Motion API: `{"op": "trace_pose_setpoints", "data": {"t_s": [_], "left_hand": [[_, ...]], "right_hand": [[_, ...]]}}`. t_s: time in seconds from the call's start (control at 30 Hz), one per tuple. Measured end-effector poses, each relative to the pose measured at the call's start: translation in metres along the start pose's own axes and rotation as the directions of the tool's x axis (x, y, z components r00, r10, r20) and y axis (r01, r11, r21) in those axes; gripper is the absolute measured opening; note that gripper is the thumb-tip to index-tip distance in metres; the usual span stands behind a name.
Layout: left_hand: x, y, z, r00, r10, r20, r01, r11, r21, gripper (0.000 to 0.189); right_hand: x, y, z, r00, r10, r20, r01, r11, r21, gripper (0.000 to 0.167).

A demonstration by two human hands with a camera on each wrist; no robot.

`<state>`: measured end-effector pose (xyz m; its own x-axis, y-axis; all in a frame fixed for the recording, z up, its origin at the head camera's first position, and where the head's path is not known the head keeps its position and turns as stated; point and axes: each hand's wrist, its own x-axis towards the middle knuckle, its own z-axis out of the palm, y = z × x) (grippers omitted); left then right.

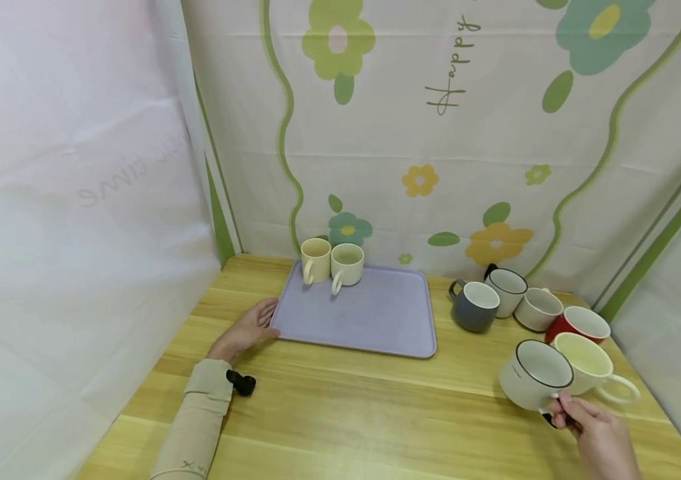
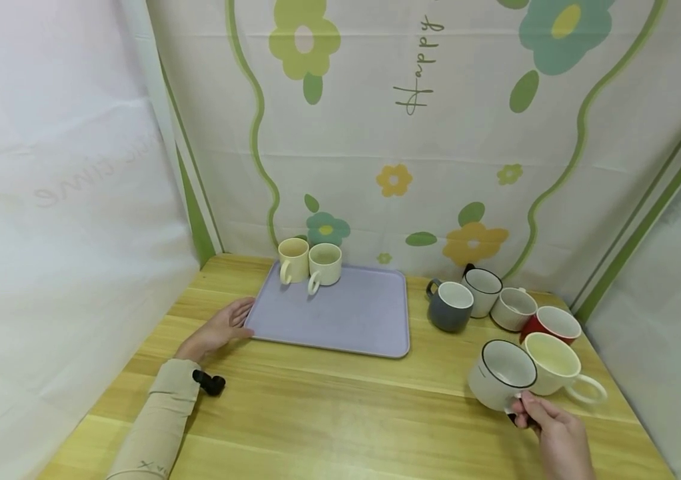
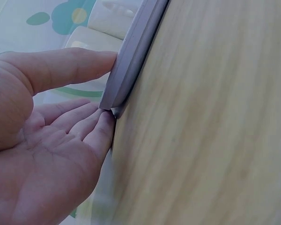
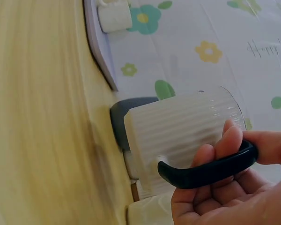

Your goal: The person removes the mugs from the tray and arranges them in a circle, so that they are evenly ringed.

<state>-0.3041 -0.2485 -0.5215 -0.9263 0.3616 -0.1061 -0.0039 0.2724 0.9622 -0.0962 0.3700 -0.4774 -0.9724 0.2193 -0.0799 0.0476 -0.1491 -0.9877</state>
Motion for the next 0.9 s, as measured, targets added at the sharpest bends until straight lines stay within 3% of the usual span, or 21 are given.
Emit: {"op": "trace_pose_setpoints", "data": {"t_s": [0.4, 0.7, 0.8, 0.9], "left_hand": [[-0.002, 0.001, 0.000, 1.000, 0.012, -0.007, -0.012, 1.000, -0.005, 0.087], [-0.002, 0.001, 0.000, 1.000, 0.011, 0.001, -0.011, 1.000, -0.006, 0.087], [-0.002, 0.001, 0.000, 1.000, 0.009, 0.002, -0.009, 1.000, -0.007, 0.087], [-0.002, 0.002, 0.000, 1.000, 0.001, 0.000, -0.001, 1.000, 0.001, 0.087]], "right_hand": [[0.006, 0.023, -0.015, 1.000, 0.007, -0.025, -0.005, 0.997, 0.078, 0.040], [0.010, 0.025, -0.022, 0.994, 0.089, -0.063, -0.084, 0.993, 0.084, 0.039], [0.010, 0.025, -0.024, 0.992, 0.097, -0.075, -0.092, 0.993, 0.069, 0.038], [0.011, 0.023, -0.023, 0.988, 0.116, -0.105, -0.119, 0.993, -0.019, 0.035]]}}
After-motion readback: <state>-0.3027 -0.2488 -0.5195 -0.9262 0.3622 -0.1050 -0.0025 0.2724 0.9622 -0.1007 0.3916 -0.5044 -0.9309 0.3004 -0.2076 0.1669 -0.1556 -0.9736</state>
